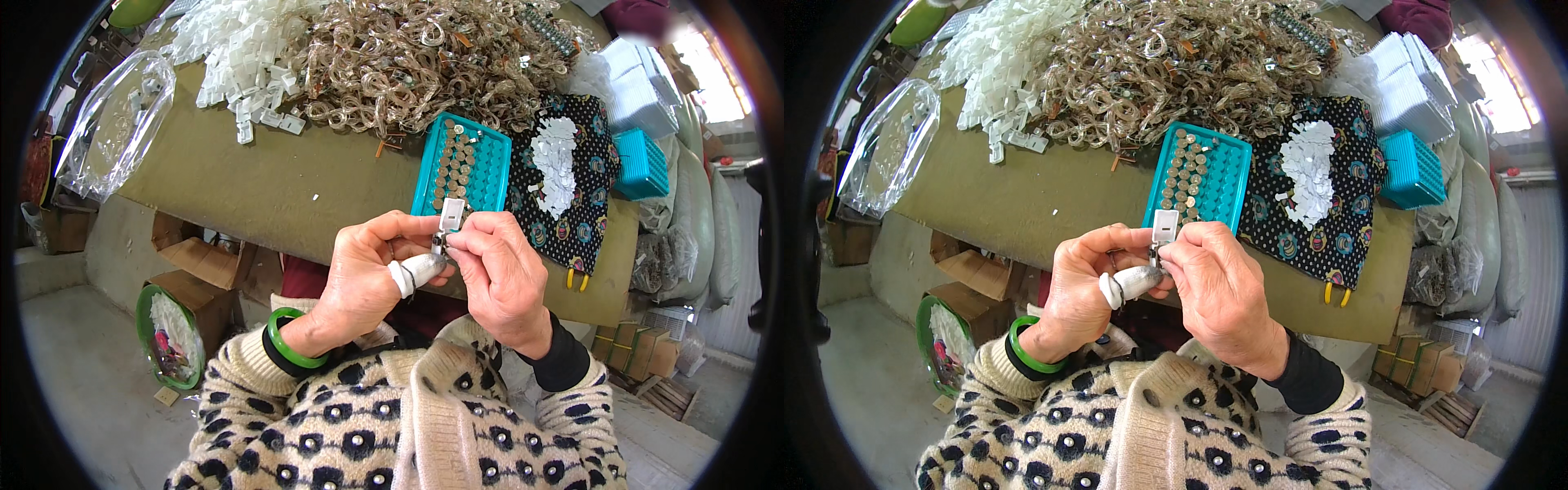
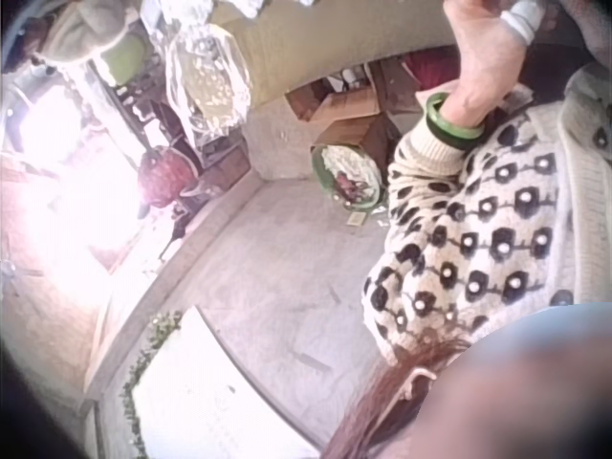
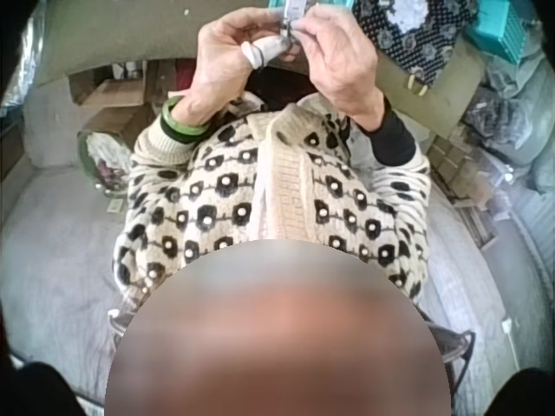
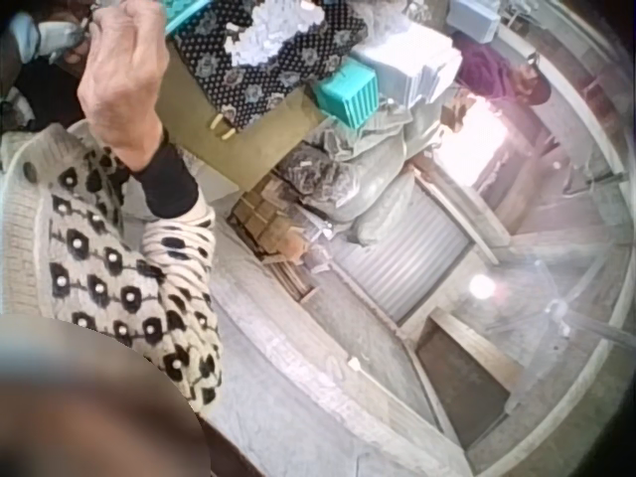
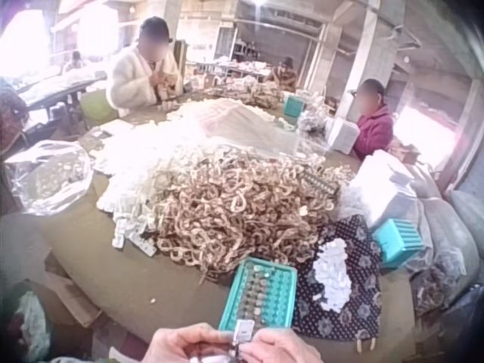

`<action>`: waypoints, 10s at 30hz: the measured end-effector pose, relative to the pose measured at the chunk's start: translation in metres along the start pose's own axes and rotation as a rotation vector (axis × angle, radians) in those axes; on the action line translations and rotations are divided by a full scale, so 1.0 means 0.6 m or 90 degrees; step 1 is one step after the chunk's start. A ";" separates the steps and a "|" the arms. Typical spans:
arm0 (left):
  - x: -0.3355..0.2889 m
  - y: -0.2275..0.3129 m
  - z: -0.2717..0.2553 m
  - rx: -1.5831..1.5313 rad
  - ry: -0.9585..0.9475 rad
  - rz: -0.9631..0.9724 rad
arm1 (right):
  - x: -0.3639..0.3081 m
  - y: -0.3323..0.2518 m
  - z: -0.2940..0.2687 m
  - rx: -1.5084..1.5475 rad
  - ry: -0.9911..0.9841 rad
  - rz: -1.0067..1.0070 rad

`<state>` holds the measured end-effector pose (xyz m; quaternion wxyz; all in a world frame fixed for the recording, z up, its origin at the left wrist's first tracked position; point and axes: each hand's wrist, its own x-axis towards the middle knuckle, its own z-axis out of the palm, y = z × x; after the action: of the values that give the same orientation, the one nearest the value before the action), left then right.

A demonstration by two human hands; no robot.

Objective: The person repeatedly picks small metal pins from a blue tray and inserts them into white plastic housings, then places the assembled units on the table. The hands work continuously with the components, occasionally reaching for more pins or housings from the surrounding piles.

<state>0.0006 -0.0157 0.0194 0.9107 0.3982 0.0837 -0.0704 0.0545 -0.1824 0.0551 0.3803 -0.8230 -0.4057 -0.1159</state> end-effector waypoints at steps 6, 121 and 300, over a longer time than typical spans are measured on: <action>-0.001 0.000 -0.003 -0.031 -0.011 -0.001 | -0.002 0.003 0.005 0.015 0.028 -0.003; 0.001 -0.046 -0.019 -0.337 -0.123 -0.101 | -0.010 0.011 0.074 0.087 0.167 -0.136; 0.010 0.041 -0.036 -0.276 -0.160 -0.070 | 0.048 -0.018 0.015 0.240 -0.004 0.177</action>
<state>0.0089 0.0166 0.0212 0.9729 0.1768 0.0046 -0.1490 0.0637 -0.1549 0.0689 0.5386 -0.7856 -0.3042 0.0177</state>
